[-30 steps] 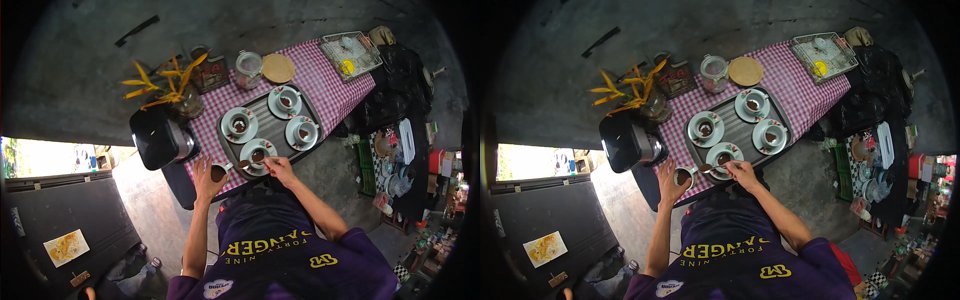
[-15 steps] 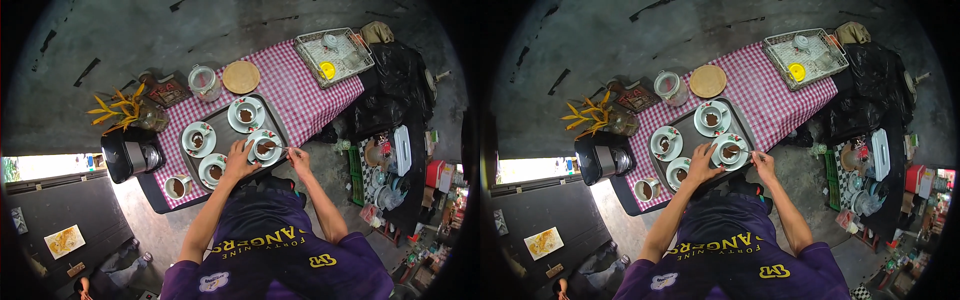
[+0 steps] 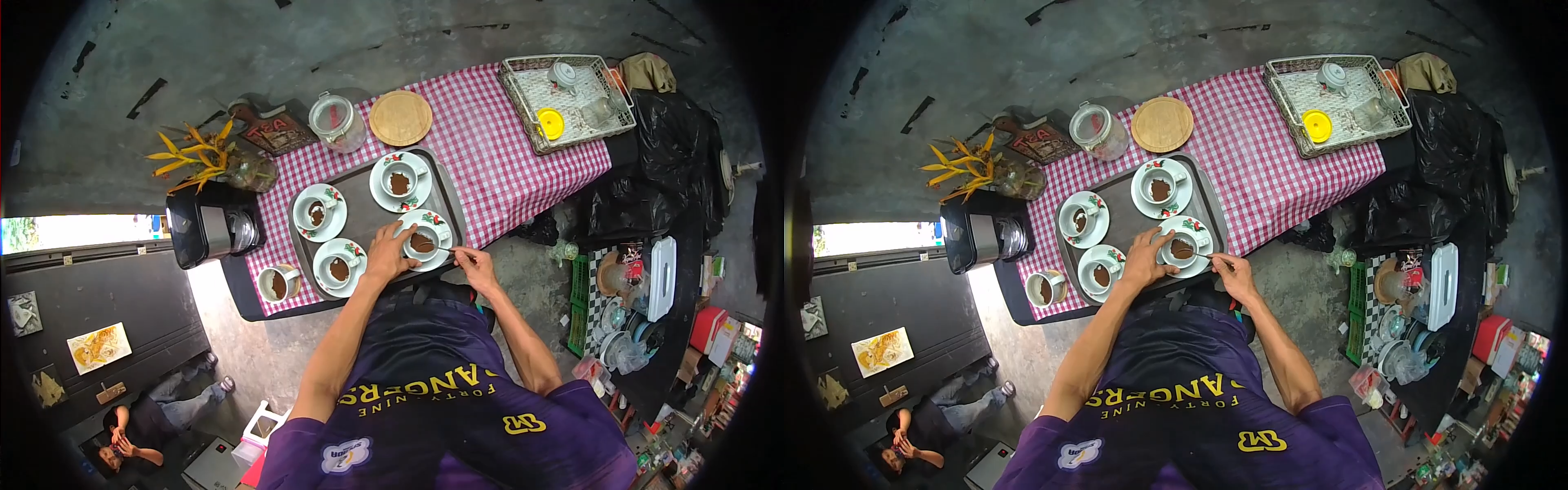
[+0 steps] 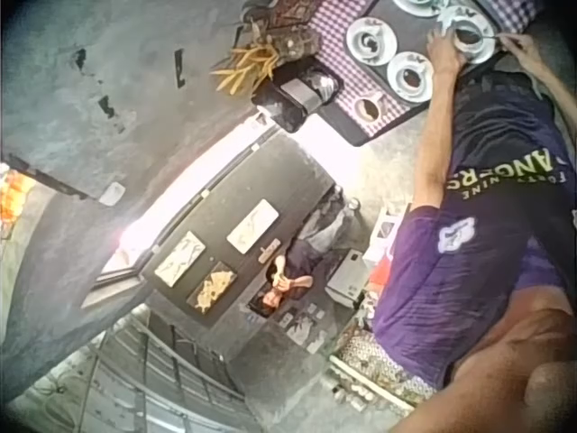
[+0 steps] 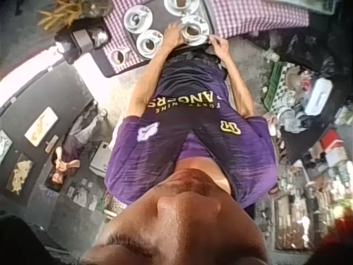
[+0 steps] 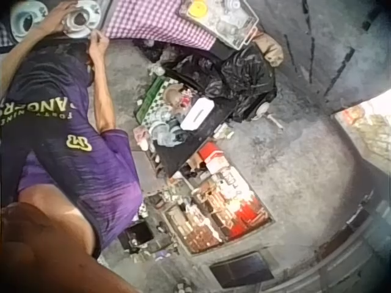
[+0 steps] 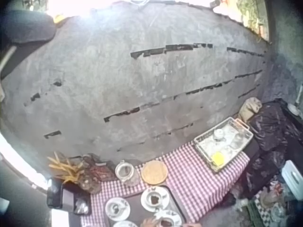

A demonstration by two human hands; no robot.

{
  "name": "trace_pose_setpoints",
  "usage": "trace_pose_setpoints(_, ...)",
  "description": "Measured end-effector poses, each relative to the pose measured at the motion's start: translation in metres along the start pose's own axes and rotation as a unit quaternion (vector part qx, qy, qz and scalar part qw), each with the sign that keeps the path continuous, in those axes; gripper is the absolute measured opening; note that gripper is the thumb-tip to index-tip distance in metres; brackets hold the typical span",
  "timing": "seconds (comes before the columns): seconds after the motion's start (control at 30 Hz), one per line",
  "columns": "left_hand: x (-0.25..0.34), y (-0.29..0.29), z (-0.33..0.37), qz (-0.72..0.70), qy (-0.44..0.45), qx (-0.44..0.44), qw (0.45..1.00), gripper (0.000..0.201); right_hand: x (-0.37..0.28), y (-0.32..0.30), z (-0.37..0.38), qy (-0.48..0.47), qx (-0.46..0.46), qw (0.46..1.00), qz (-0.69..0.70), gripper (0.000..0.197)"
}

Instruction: Stirring and preparing multiple cups of coffee or tea on a tray.

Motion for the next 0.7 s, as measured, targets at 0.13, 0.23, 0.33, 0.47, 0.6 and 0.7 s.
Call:
trace_pose_setpoints(0.13, -0.003, 0.001, -0.002, -0.01, -0.018, -0.005, 1.0, 0.089, 0.001, -0.003, -0.002, 0.027, 0.009, 1.0, -0.005, 0.043)
trace_pose_setpoints(0.23, -0.002, 0.001, -0.002, -0.023, -0.018, -0.004, 1.0, 0.087, 0.001, -0.007, 0.0, 0.024, 0.012, 1.0, -0.004, 0.044)
trace_pose_setpoints(0.33, -0.004, 0.002, -0.003, -0.025, -0.029, -0.008, 0.999, 0.088, 0.003, -0.008, 0.002, 0.018, 0.008, 1.0, -0.005, 0.046)
trace_pose_setpoints(0.47, -0.007, 0.004, -0.001, -0.028, -0.036, -0.01, 0.999, 0.089, 0.0, -0.009, 0.005, 0.013, 0.008, 1.0, -0.005, 0.05)
trace_pose_setpoints(0.6, -0.008, 0.003, -0.002, -0.031, -0.039, -0.008, 0.999, 0.089, -0.003, -0.008, 0.008, 0.01, 0.017, 1.0, 0.0, 0.046)
trace_pose_setpoints(0.7, -0.007, 0.005, -0.002, -0.039, -0.044, -0.013, 0.998, 0.089, -0.008, -0.005, 0.012, -0.016, 0.016, 1.0, 0.018, 0.04)
Point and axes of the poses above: each hand's wrist, its own z-axis towards the middle knuckle, its own y-axis out of the palm, x = y × z, the point moved 10 cm from there along z, towards the middle knuckle, and after that the axes turned 5 degrees about -x, right-handed, at the moved point
